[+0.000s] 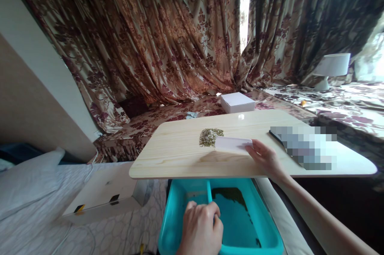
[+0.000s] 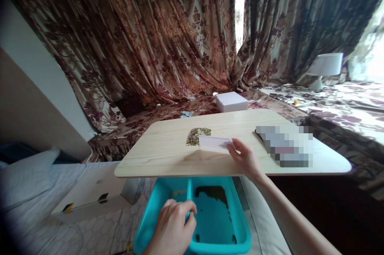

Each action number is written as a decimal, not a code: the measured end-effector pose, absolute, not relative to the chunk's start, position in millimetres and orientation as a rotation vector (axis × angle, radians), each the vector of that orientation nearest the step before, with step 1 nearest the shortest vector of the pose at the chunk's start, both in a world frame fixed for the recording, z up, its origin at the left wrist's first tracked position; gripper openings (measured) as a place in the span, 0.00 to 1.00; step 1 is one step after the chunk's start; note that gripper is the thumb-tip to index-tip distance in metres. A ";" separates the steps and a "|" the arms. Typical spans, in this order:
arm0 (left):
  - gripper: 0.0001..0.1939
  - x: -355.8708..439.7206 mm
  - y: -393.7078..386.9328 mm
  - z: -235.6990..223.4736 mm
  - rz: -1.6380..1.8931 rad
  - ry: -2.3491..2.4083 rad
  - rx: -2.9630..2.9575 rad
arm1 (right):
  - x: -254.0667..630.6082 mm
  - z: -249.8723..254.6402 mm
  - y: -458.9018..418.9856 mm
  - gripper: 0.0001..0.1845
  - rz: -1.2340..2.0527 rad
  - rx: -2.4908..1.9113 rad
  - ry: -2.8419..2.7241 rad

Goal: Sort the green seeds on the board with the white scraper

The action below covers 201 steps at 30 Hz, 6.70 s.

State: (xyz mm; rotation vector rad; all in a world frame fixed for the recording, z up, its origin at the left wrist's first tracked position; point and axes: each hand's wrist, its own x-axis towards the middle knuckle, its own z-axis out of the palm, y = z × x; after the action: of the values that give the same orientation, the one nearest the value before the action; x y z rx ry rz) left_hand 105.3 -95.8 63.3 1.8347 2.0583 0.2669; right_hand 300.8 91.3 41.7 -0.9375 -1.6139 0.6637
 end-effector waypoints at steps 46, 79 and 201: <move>0.17 146.7 -84.4 62.6 0.292 1.927 1.959 | 298.0 60.8 27.8 0.14 0.551 -0.963 -1.807; 0.18 143.6 -89.8 63.4 0.306 1.932 1.980 | 290.3 63.2 18.9 0.16 0.679 -0.906 -1.968; 0.19 138.7 -83.0 61.9 0.235 1.909 1.928 | 281.3 70.0 49.5 0.13 0.215 -0.951 -1.900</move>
State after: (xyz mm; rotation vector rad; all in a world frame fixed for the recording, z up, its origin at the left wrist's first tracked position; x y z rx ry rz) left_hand 138.7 -83.0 61.9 1.9276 1.9087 0.2346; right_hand 281.3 49.5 70.0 -0.9506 -1.8996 0.2154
